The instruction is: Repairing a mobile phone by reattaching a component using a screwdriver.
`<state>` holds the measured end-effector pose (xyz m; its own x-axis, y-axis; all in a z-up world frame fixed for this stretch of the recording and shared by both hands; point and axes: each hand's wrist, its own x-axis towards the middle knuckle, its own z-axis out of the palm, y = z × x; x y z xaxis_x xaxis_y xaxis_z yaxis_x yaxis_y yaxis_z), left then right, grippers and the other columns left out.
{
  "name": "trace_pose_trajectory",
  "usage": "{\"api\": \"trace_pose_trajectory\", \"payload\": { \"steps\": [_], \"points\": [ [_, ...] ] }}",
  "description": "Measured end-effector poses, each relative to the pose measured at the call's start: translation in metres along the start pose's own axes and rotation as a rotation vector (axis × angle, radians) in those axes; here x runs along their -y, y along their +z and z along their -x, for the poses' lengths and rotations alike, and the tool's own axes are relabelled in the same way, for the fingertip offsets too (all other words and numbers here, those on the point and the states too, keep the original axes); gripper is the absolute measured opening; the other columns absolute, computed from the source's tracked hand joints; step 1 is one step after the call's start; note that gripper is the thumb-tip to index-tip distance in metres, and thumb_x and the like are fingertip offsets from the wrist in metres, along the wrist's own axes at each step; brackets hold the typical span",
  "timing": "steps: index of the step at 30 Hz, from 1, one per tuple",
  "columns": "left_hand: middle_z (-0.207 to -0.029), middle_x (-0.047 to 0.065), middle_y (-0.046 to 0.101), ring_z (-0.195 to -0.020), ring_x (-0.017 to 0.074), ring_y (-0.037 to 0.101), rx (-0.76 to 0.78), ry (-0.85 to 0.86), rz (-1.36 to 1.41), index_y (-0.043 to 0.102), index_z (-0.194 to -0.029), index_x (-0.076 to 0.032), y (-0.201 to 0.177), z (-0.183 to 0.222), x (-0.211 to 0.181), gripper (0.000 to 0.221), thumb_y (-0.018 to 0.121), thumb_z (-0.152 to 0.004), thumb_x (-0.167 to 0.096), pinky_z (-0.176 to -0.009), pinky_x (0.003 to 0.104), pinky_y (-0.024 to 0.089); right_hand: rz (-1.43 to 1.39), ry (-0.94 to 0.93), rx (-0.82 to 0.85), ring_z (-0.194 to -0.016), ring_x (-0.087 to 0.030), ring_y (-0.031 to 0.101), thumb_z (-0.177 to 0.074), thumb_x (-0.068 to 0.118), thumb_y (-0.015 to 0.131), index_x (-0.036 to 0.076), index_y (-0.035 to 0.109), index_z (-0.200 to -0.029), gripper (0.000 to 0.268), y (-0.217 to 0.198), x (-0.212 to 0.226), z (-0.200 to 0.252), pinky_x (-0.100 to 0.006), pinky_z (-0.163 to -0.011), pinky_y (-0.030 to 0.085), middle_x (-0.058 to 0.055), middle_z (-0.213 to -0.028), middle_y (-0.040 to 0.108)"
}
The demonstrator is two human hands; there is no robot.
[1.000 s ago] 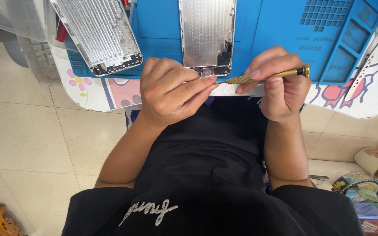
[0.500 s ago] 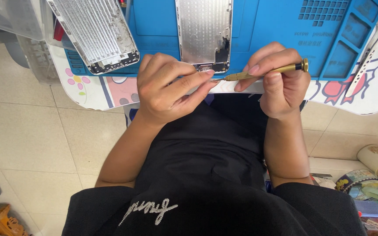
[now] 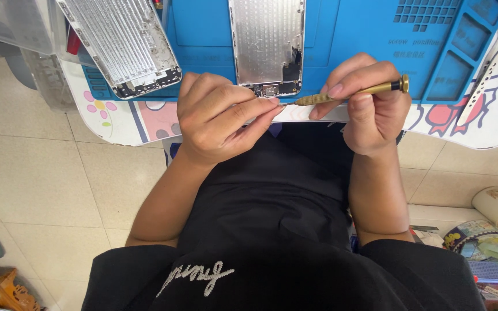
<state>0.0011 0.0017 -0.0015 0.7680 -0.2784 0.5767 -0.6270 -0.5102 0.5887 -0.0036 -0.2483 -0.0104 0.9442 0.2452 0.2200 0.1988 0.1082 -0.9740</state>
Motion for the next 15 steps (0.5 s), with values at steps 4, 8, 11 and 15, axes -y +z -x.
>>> {"api": "trace_pose_trajectory", "payload": {
  "steps": [4, 8, 11, 15],
  "points": [
    [-0.085, -0.009, 0.068, -0.080, 0.0119, 0.058, 0.009, 0.002, -0.004, 0.081, -0.096, -0.017, -0.0006, 0.0003, -0.0003, 0.021, 0.097, -0.083, -0.020, -0.072, 0.031, 0.033, -0.007, 0.003, 0.001, -0.064, -0.017, 0.070, -0.117, 0.029, 0.047, 0.000, 0.053, -0.114, 0.029, 0.0004, 0.0011, -0.0010, -0.022, -0.059, 0.056, -0.015, -0.098, 0.060],
    [-0.084, -0.009, 0.068, -0.080, 0.0120, 0.058, 0.007, 0.001, -0.016, 0.080, -0.096, -0.018, 0.0001, 0.0016, 0.0004, 0.022, 0.098, -0.082, -0.020, -0.071, 0.031, 0.034, 0.008, -0.013, 0.013, -0.064, -0.017, 0.070, -0.117, 0.029, 0.047, 0.000, 0.053, -0.113, 0.030, -0.0006, -0.0003, -0.0025, -0.021, -0.058, 0.055, -0.015, -0.097, 0.060],
    [-0.084, -0.008, 0.067, -0.080, 0.0136, 0.057, 0.010, -0.023, 0.004, 0.080, -0.100, -0.018, -0.0026, -0.0008, -0.0012, 0.027, 0.099, -0.081, -0.023, -0.071, 0.031, 0.035, 0.004, -0.013, 0.013, -0.064, -0.017, 0.069, -0.117, 0.029, 0.047, 0.000, 0.052, -0.113, 0.030, 0.0003, 0.0013, -0.0027, -0.021, -0.058, 0.055, -0.015, -0.096, 0.060],
    [-0.084, -0.004, 0.069, -0.078, 0.0163, 0.057, -0.020, -0.034, 0.070, 0.077, -0.106, -0.013, -0.0072, -0.0071, -0.0043, 0.034, 0.094, -0.081, -0.029, -0.070, 0.031, 0.038, -0.007, -0.030, -0.010, -0.062, -0.016, 0.067, -0.118, 0.029, 0.046, 0.000, 0.050, -0.114, 0.029, -0.0002, -0.0036, -0.0025, -0.022, -0.057, 0.055, -0.015, -0.097, 0.059]
  ]
}}
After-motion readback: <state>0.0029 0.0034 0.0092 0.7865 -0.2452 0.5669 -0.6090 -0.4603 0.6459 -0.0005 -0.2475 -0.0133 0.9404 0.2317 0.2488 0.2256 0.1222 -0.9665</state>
